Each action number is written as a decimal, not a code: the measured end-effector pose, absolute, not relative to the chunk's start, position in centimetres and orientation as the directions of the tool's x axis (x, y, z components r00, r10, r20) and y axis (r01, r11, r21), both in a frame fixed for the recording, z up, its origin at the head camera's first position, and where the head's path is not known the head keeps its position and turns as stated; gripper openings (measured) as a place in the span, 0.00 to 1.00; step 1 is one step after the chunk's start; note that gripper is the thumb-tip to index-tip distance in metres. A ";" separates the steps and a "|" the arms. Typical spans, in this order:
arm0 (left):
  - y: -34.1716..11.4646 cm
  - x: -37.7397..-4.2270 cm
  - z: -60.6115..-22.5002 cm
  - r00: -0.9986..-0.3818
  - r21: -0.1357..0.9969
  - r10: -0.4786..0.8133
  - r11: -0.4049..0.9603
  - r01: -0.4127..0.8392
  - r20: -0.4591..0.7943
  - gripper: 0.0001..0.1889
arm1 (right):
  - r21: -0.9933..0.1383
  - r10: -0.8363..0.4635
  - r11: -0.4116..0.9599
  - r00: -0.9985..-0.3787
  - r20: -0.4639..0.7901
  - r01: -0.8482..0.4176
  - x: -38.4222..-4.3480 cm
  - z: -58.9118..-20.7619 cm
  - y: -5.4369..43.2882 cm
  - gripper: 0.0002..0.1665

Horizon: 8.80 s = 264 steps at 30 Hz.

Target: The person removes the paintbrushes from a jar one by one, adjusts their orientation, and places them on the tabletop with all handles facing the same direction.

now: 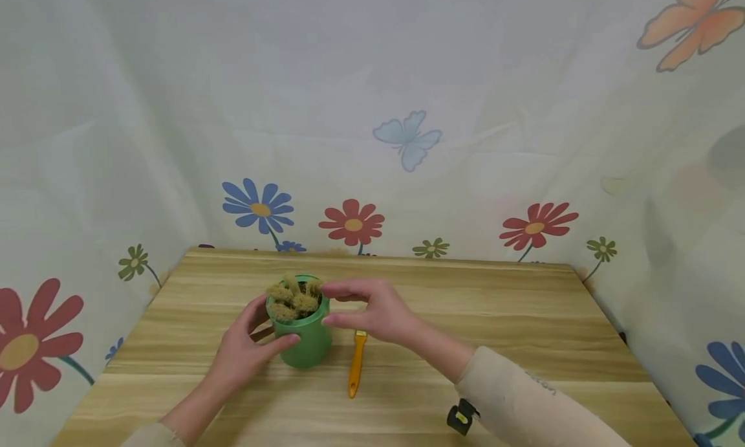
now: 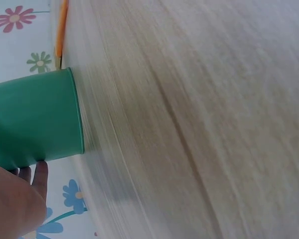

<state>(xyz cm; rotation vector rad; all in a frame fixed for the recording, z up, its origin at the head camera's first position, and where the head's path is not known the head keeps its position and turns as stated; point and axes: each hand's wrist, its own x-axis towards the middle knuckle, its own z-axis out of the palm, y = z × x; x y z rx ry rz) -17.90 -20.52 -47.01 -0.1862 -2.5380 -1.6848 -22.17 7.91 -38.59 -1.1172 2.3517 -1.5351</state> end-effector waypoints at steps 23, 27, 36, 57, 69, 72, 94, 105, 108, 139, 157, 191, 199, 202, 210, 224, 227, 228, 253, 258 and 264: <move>-20.4 -17.9 -47.2 -0.985 0.905 0.060 0.390 0.170 0.160 0.47 | -0.726 -0.651 0.302 -0.690 0.317 -0.618 -22.5 -38.8 5.2 0.27; -20.4 -17.9 -47.1 -0.985 0.906 0.061 0.388 0.170 0.159 0.47 | -0.687 -0.651 0.321 -0.679 0.340 -0.652 -22.8 -38.9 4.7 0.24; -20.5 -18.1 -47.0 -0.987 0.905 0.058 0.393 0.160 0.149 0.47 | -0.680 -0.627 0.331 -0.691 0.360 -0.654 -23.3 -39.0 4.1 0.15; -20.7 -18.1 -46.7 -0.987 0.907 0.069 0.390 0.160 0.145 0.46 | -0.632 -0.569 0.226 -0.627 0.533 -0.742 -24.1 -34.9 4.5 0.10; -20.5 -18.0 -46.6 -0.988 0.908 0.074 0.391 0.151 0.132 0.47 | -0.599 -0.452 0.118 -0.580 0.677 -0.792 -24.2 -32.4 5.5 0.11; -20.5 -18.0 -46.6 -0.988 0.910 0.074 0.386 0.150 0.132 0.47 | -0.600 -0.426 0.116 -0.585 0.690 -0.792 -24.2 -31.5 6.0 0.11; -20.4 -18.0 -46.5 -0.988 0.910 0.075 0.385 0.155 0.137 0.46 | -0.756 -0.320 0.108 -0.742 0.589 -0.646 -24.6 -28.5 11.2 0.12; -20.5 -18.1 -46.6 -0.987 0.911 0.070 0.379 0.160 0.145 0.47 | -0.807 -0.329 0.163 -0.802 0.498 -0.568 -25.1 -30.4 13.0 0.12; -20.5 -18.1 -46.7 -0.986 0.911 0.073 0.378 0.163 0.147 0.47 | -0.820 -0.332 0.187 -0.820 0.466 -0.541 -25.3 -31.4 13.5 0.12; -20.6 -18.1 -46.8 -0.988 0.912 0.072 0.379 0.155 0.138 0.47 | -0.981 -0.282 0.157 -0.957 0.070 -0.117 -27.1 -41.9 16.4 0.16; -20.5 -18.2 -46.8 -0.986 0.909 0.082 0.382 0.167 0.146 0.46 | -0.985 -0.266 0.168 -0.961 -0.076 0.031 -27.9 -45.6 16.2 0.15; -20.6 -18.2 -46.8 -0.987 0.912 0.082 0.377 0.160 0.139 0.47 | -0.945 -0.392 0.314 -0.919 -0.043 -0.089 -29.2 -48.0 15.9 0.14; -20.6 -18.2 -47.0 -0.985 0.912 0.084 0.372 0.173 0.152 0.46 | -0.852 -0.384 0.485 -0.923 -0.003 -0.199 -29.4 -48.3 16.2 0.11; -20.6 -18.2 -47.0 -0.985 0.911 0.085 0.374 0.173 0.153 0.46 | -0.823 -0.389 0.518 -0.921 0.015 -0.233 -29.5 -48.4 16.3 0.10; -20.6 -18.2 -46.8 -0.986 0.908 0.084 0.383 0.167 0.145 0.47 | -0.795 -0.387 0.554 -0.922 0.016 -0.247 -29.3 -48.3 16.4 0.11; -20.6 -18.2 -46.9 -0.986 0.907 0.079 0.387 0.168 0.149 0.47 | -0.770 -0.358 0.598 -0.934 -0.011 -0.220 -29.1 -47.4 17.1 0.10; -20.6 -18.3 -46.9 -0.985 0.906 0.080 0.388 0.170 0.151 0.47 | -0.778 -0.355 0.589 -0.935 -0.007 -0.218 -29.2 -47.0 17.2 0.10; -20.6 -18.3 -46.9 -0.985 0.905 0.080 0.389 0.170 0.151 0.47 | -0.780 -0.360 0.585 -0.933 -0.002 -0.224 -29.1 -46.9 17.3 0.11; -20.6 -18.3 -47.1 -0.985 0.907 0.081 0.385 0.171 0.151 0.47 | -0.859 -0.427 0.413 -0.898 0.110 -0.302 -27.6 -41.2 15.4 0.20; -20.6 -18.3 -47.2 -0.985 0.910 0.081 0.378 0.173 0.154 0.47 | -0.874 -0.449 0.373 -0.885 0.125 -0.313 -27.1 -40.2 14.4 0.24; -20.6 -18.3 -47.2 -0.984 0.907 0.076 0.381 0.178 0.162 0.47 | -0.878 -0.484 0.318 -0.857 0.175 -0.358 -26.5 -39.0 13.0 0.29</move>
